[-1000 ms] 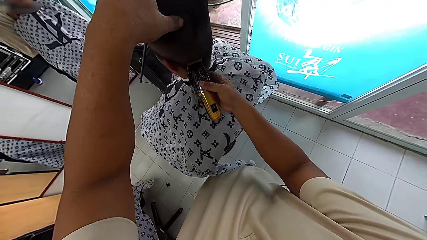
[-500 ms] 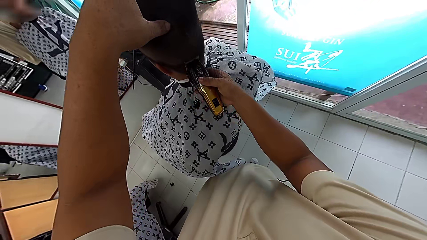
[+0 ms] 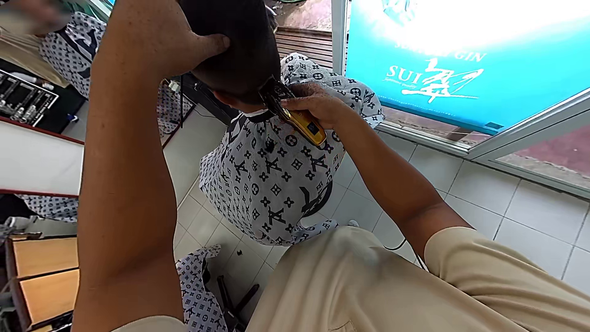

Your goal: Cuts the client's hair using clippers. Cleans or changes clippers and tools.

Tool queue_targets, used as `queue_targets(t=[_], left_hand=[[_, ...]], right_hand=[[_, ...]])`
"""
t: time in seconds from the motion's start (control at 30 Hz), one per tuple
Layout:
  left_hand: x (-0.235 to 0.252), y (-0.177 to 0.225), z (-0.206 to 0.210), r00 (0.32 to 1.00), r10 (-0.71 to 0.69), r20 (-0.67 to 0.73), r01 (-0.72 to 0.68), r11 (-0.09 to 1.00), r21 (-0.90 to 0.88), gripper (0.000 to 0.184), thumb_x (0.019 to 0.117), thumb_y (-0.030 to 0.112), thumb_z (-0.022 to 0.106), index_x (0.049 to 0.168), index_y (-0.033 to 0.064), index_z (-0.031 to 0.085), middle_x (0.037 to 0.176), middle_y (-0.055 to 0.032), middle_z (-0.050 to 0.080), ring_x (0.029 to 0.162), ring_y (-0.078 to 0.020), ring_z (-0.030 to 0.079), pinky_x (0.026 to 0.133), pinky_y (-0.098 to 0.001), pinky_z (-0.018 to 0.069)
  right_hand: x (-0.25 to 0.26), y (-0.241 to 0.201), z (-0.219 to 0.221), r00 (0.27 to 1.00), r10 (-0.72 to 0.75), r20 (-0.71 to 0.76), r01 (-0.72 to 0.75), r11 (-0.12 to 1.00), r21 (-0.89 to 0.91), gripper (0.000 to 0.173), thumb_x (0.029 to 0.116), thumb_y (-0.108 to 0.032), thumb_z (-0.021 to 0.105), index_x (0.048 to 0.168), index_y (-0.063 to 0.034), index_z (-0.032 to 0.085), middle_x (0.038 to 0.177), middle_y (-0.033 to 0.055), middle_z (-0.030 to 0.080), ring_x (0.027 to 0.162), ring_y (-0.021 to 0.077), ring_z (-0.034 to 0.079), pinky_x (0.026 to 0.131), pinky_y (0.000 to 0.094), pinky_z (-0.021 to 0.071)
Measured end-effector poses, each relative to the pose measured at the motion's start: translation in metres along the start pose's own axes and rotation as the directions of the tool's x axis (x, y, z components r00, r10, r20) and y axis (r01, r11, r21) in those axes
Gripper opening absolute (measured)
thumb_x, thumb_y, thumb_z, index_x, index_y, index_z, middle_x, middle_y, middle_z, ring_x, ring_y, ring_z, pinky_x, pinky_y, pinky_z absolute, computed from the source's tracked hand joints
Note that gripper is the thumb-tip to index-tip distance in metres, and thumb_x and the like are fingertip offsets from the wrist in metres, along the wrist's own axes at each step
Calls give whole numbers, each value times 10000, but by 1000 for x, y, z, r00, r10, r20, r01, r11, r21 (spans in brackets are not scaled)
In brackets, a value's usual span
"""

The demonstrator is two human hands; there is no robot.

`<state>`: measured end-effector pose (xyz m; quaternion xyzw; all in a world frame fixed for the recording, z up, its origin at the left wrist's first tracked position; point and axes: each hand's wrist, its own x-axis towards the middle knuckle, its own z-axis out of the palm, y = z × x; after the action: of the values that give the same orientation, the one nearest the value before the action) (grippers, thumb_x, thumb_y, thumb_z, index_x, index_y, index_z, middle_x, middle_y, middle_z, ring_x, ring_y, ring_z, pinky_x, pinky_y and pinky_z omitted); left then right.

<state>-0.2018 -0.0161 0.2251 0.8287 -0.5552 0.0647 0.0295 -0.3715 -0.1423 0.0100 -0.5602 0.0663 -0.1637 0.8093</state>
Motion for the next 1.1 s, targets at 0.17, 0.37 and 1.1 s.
queue_targets(t=[0.17, 0.37, 1.1], left_hand=[[-1, 3, -1, 1000, 3, -5, -3, 1000, -1, 700, 864, 596, 675, 1149, -41, 636, 1099, -311, 640, 1087, -492, 610, 878, -739, 409], [2, -1, -1, 1000, 8, -10, -8, 1000, -9, 704, 876, 580, 678, 1204, -40, 620, 1106, -306, 644, 1092, -480, 616, 895, -730, 419], [-1, 1, -1, 1000, -8, -12, 8, 1000, -3, 759, 842, 630, 664, 1198, -39, 621, 1125, -327, 630, 1108, -503, 600, 892, -750, 398]], right_hand=[[0, -1, -12, 996, -72, 47, 71, 997, 18, 298, 997, -122, 596, 1271, -19, 545, 1006, 90, 682, 822, 185, 712, 698, 351, 633], [-19, 20, 10, 986, 167, -26, -164, 981, 108, 266, 1030, -213, 544, 1255, -72, 524, 986, 89, 692, 663, 154, 678, 537, 281, 581], [6, 1, -1, 995, -101, 4, 100, 975, -201, 473, 882, -81, 771, 1274, 29, 529, 1079, 111, 672, 923, 132, 689, 839, 293, 593]])
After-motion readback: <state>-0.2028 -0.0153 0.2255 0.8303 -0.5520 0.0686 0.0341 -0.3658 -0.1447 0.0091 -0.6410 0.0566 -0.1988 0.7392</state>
